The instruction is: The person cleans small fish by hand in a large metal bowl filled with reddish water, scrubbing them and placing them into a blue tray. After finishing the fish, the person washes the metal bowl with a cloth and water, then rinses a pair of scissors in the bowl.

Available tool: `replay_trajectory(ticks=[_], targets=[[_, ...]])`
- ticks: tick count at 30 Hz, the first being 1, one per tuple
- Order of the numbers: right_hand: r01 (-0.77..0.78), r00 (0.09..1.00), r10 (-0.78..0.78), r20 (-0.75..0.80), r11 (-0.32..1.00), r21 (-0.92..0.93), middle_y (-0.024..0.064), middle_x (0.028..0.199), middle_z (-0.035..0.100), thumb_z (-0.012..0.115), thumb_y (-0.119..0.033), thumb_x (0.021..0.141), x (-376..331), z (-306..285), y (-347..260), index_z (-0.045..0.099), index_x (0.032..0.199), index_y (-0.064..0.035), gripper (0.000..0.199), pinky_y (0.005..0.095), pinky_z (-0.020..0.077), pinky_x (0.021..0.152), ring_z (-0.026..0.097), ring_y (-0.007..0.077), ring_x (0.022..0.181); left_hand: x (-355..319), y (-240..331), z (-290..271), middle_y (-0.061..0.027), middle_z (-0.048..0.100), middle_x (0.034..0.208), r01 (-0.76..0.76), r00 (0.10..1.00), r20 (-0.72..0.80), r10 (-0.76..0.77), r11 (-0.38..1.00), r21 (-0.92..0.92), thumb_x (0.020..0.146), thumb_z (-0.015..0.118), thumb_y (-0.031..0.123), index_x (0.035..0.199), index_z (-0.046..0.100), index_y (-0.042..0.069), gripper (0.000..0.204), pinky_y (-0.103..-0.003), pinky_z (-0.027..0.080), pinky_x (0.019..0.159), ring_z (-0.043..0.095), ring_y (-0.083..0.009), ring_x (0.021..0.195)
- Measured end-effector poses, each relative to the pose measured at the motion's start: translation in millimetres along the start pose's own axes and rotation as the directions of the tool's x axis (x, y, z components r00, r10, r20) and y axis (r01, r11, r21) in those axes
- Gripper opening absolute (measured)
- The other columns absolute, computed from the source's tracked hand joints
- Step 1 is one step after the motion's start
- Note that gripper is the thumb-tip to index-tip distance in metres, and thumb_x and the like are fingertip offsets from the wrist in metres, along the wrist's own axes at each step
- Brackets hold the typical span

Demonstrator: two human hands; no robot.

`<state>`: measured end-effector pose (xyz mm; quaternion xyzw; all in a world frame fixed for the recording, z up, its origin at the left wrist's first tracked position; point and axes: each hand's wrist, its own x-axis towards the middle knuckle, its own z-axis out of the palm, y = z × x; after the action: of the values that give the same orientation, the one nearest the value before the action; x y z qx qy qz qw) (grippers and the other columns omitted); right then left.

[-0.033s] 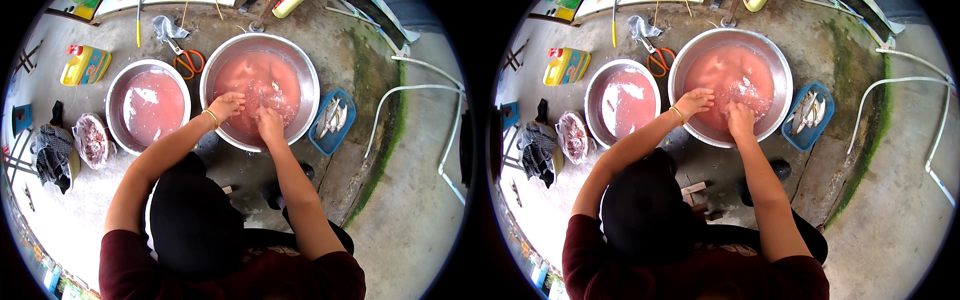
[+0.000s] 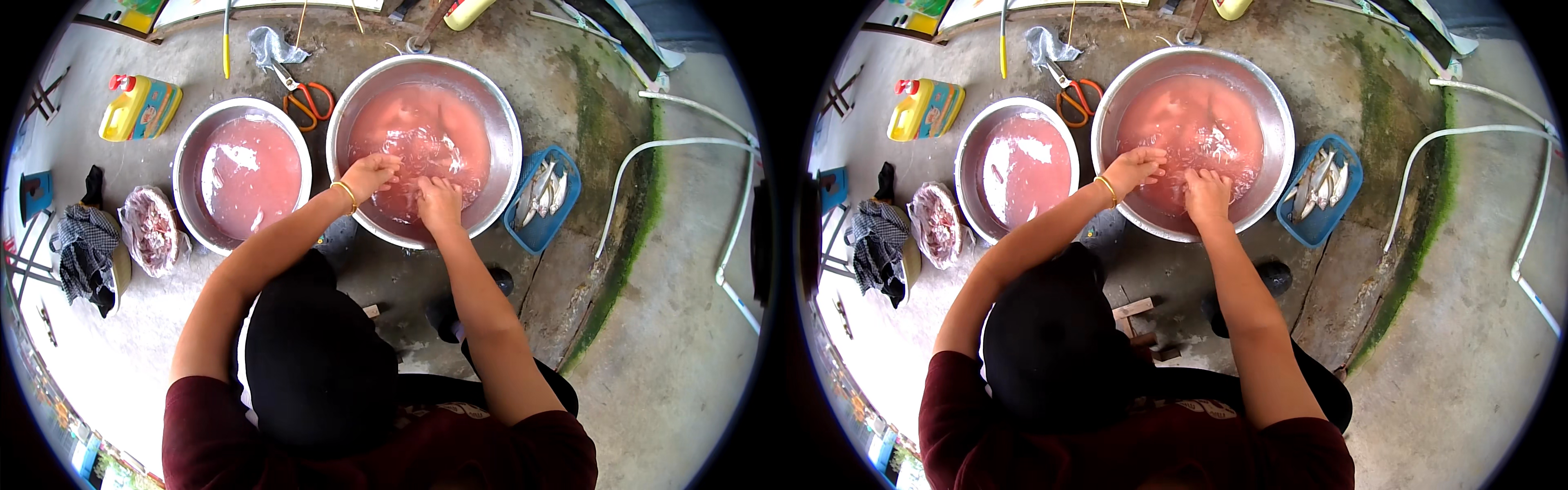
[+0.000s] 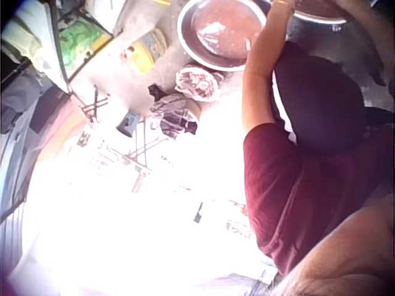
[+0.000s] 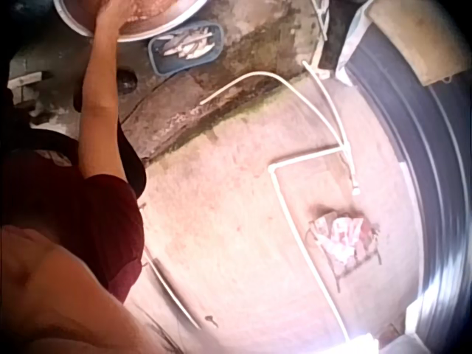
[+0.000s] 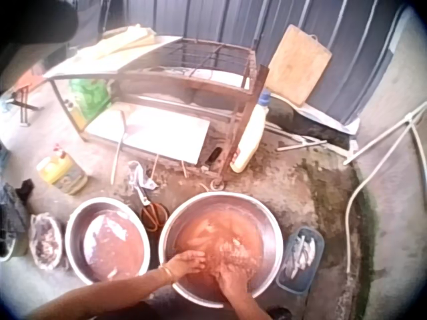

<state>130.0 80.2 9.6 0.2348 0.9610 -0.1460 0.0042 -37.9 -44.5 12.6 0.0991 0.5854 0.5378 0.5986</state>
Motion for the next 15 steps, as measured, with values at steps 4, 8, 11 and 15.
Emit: replay_trajectory(ticks=[4, 8, 11, 15], targets=[[0.131, 0.955, -0.092, -0.283, 0.984, 0.121, 0.0014, 0.081, 0.060, 0.065, -0.012, 0.076, 18, -36, -40, 0.066, 0.084, -0.0167, 0.010, 0.0409, 0.0393, 0.084, 0.057, 0.0227, 0.087, -7, -12, 5, -0.0141, 0.053, 0.131, -0.284, 0.954, 0.057, 0.296, 0.817, 0.502, 0.088, 0.061, 0.012, 0.134, 0.049, 0.008, 0.047, -0.035, 0.042, 0.103, 0.050, -0.0243, 0.122], [0.334, 0.908, -0.257, -0.330, 0.920, 0.204, -0.0004, 0.080, 0.059, 0.066, -0.011, 0.073, 15, -60, -57, 0.067, 0.081, -0.0164, 0.009, 0.0404, 0.0403, 0.085, 0.056, 0.0218, 0.087, -2, -23, 10, -0.0127, 0.061, 0.119, -0.406, 0.865, 0.121, 0.488, 0.536, 0.741, 0.089, 0.057, 0.012, 0.120, 0.060, 0.008, 0.031, -0.035, 0.045, 0.094, 0.057, -0.0283, 0.106], [0.219, 0.922, -0.116, -0.370, 0.943, 0.251, 0.0010, 0.087, 0.062, 0.066, -0.005, 0.073, 11, -82, -34, 0.067, 0.083, -0.0142, 0.014, 0.0392, 0.0418, 0.087, 0.055, 0.0243, 0.088, -8, -8, 16, -0.0071, 0.065, 0.083, -0.162, 0.980, 0.012, 0.201, 0.754, 0.637, 0.093, 0.051, 0.011, 0.104, 0.066, 0.004, 0.019, -0.033, 0.048, 0.074, 0.061, -0.0211, 0.076], [-0.124, 0.795, 0.328, -0.510, 0.911, 0.392, 0.0069, 0.100, 0.063, 0.061, 0.003, 0.076, -5, -119, 29, 0.067, 0.091, -0.0110, 0.022, 0.0390, 0.0417, 0.089, 0.055, 0.0287, 0.095, -12, -6, 15, -0.0053, 0.060, 0.078, -0.164, 0.979, -0.031, 0.203, 0.864, 0.475, 0.095, 0.051, 0.013, 0.107, 0.065, 0.004, 0.021, -0.031, 0.047, 0.070, 0.057, -0.0153, 0.072]])
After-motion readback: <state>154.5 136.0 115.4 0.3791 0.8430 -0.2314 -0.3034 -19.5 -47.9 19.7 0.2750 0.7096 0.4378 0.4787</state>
